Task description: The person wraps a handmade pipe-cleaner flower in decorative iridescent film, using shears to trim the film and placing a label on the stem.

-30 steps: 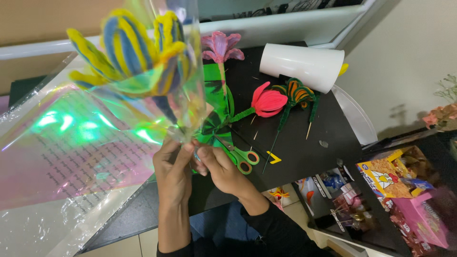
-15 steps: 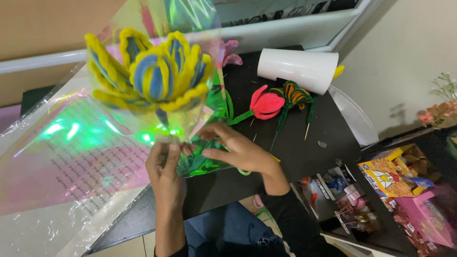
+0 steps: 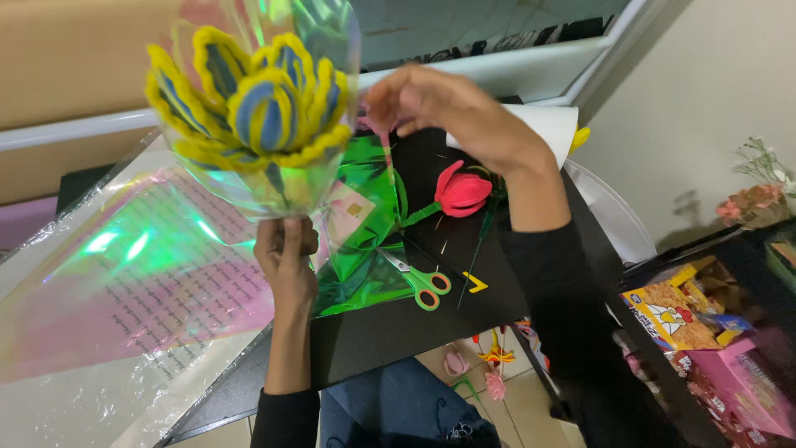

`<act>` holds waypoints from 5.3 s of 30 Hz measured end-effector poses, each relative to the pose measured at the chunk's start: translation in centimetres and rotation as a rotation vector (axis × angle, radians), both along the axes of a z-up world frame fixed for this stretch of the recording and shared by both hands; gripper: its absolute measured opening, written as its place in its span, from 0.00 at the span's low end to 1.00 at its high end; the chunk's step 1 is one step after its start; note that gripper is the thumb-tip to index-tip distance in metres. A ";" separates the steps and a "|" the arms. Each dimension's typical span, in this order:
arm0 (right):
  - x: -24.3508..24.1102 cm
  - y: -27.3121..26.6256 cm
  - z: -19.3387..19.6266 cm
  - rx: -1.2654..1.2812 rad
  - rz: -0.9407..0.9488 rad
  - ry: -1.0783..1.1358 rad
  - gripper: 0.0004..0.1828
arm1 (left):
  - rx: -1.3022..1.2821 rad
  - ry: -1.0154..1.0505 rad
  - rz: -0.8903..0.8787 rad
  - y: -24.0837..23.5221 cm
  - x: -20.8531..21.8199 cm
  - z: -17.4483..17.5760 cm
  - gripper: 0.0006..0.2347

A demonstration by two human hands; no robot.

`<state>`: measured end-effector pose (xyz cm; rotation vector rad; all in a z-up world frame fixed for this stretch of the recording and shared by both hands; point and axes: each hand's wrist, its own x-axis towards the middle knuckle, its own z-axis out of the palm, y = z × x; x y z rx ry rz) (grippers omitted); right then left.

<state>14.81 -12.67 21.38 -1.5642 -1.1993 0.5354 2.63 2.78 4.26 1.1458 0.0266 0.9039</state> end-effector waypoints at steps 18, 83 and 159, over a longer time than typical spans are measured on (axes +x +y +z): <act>1.9 4.0 7.9 -0.306 -0.370 -0.637 0.11 | 0.220 0.342 -0.021 1.3 0.8 -6.1 0.01; -7.6 2.7 -2.3 0.236 -0.453 -1.010 0.12 | 0.124 0.113 0.131 -0.3 0.0 -1.9 0.09; -2.5 2.1 -15.1 0.354 -0.435 -0.267 0.06 | 0.171 0.340 0.202 -0.3 -1.3 1.4 0.21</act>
